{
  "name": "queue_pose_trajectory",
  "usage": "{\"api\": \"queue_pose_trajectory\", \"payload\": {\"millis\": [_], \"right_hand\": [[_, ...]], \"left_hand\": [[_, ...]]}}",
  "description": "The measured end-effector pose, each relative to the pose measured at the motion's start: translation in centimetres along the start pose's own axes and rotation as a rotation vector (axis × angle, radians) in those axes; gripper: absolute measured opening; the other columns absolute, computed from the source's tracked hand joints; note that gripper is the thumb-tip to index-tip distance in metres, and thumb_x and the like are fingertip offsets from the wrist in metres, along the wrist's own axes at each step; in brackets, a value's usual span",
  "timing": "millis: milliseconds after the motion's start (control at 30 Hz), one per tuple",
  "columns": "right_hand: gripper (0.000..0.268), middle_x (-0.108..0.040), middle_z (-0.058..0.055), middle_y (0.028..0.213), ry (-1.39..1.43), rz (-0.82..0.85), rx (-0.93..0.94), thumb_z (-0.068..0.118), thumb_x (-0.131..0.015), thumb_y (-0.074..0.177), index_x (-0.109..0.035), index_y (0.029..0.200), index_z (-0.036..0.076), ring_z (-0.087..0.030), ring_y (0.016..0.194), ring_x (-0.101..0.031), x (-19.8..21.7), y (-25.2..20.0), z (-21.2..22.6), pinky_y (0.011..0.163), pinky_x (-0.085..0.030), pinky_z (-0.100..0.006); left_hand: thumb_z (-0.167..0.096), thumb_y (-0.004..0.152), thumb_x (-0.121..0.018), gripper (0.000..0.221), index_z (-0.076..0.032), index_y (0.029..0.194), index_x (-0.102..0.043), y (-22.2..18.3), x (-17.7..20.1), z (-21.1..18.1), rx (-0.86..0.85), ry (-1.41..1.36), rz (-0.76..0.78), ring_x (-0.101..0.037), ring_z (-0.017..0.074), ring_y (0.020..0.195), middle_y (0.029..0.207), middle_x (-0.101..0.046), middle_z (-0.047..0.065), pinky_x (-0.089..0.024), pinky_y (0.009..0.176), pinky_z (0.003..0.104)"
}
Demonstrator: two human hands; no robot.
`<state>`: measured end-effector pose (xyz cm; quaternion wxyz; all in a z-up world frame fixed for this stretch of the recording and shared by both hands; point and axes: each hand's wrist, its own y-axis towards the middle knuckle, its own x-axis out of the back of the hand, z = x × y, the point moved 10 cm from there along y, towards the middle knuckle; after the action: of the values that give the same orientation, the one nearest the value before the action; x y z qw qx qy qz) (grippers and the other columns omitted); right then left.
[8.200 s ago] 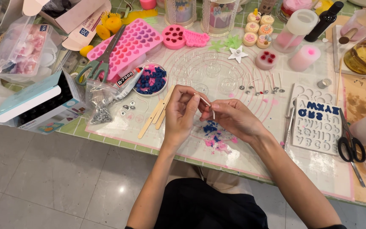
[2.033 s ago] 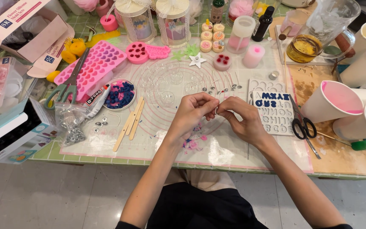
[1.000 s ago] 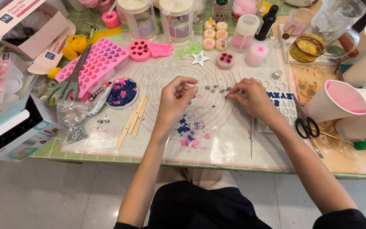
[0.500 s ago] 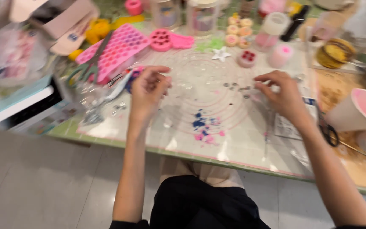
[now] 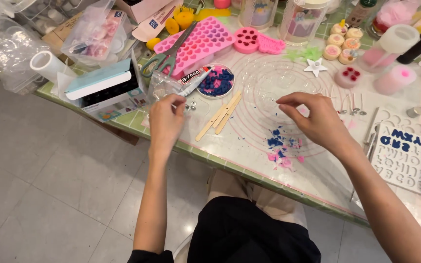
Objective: Decorating candle jars and preparing wicks for candle making by gluing small charms and positioning wicks.
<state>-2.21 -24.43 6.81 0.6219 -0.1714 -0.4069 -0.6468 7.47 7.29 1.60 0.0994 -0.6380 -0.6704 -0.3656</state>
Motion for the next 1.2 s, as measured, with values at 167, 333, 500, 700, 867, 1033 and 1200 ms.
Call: {"api": "queue_pose_trajectory", "payload": {"millis": [167,333,500,700,867,1033,1200], "right_hand": [[0.019,-0.079,-0.01,0.1,-0.002,-0.004,-0.068,0.017,-0.07,0.096,-0.076,0.11,0.006,-0.02,0.089,-0.075,1.1,-0.6,-0.1,0.069,-0.055,-0.033],[0.02,-0.079,-0.008,0.102,-0.046,-0.042,-0.157,0.017,-0.071,0.095,-0.077,0.112,0.008,-0.018,0.084,-0.074,3.5,-2.6,-3.3,0.064,-0.053,-0.032],[0.021,-0.077,-0.009,0.101,0.028,-0.193,-0.222,0.017,-0.069,0.103,-0.074,0.12,0.005,-0.012,0.092,-0.071,7.4,-4.3,-6.9,0.076,-0.053,-0.027],[0.02,-0.075,-0.009,0.102,0.035,-0.313,-0.198,0.017,-0.069,0.107,-0.073,0.121,0.003,-0.01,0.093,-0.07,12.1,-6.3,-7.9,0.083,-0.053,-0.026],[0.02,-0.076,-0.011,0.099,-0.176,-0.211,-0.297,0.017,-0.074,0.098,-0.076,0.115,0.007,-0.017,0.085,-0.07,11.2,-7.5,-10.0,0.078,-0.054,-0.031],[0.019,-0.076,-0.01,0.095,-0.306,-0.073,-0.268,0.017,-0.079,0.087,-0.079,0.105,0.011,-0.027,0.082,-0.064,7.0,-7.9,-12.2,0.078,-0.052,-0.04],[0.018,-0.071,-0.01,0.092,-0.355,-0.099,-0.22,0.018,-0.08,0.083,-0.079,0.1,0.01,-0.029,0.086,-0.062,6.0,-7.7,-12.9,0.077,-0.05,-0.043]], "left_hand": [[-0.002,0.084,-0.072,0.01,-0.002,0.094,-0.075,-0.1,-2.7,-0.9,-0.089,0.146,-0.016,-0.068,0.034,0.089,0.094,-0.069,0.015,-0.052,0.078,0.046],[-0.002,0.085,-0.072,0.007,-0.002,0.092,-0.074,-0.2,-3.2,-0.3,-0.094,0.256,-0.038,-0.065,0.036,0.095,0.094,-0.065,0.015,-0.051,0.08,0.048],[-0.006,0.086,-0.073,0.008,-0.003,0.093,-0.074,-0.1,-3.0,-1.2,-0.115,0.216,-0.046,-0.063,0.0371,0.095,0.094,-0.064,0.016,-0.049,0.081,0.049],[-0.005,0.083,-0.074,0.012,-0.002,0.095,-0.073,-0.1,-3.7,-3.2,-0.208,0.268,-0.07,-0.061,0.0381,0.097,0.098,-0.063,0.017,-0.048,0.08,0.05],[-0.005,0.09,-0.073,0.009,-0.003,0.099,-0.073,-0.3,-3.9,-4.8,-0.243,0.206,-0.06,-0.062,0.0354,0.096,0.096,-0.064,0.014,-0.048,0.082,0.048],[-0.006,0.093,-0.073,0.01,-0.003,0.102,-0.073,-0.4,-4.5,-6.6,-0.272,0.146,-0.035,-0.063,0.0327,0.095,0.094,-0.064,0.012,-0.049,0.082,0.047],[-0.007,0.091,-0.073,0.011,-0.004,0.102,-0.073,-0.5,-5.2,-7.1,-0.281,0.137,-0.008,-0.063,0.0314,0.094,0.093,-0.065,0.011,-0.049,0.081,0.045]]}}
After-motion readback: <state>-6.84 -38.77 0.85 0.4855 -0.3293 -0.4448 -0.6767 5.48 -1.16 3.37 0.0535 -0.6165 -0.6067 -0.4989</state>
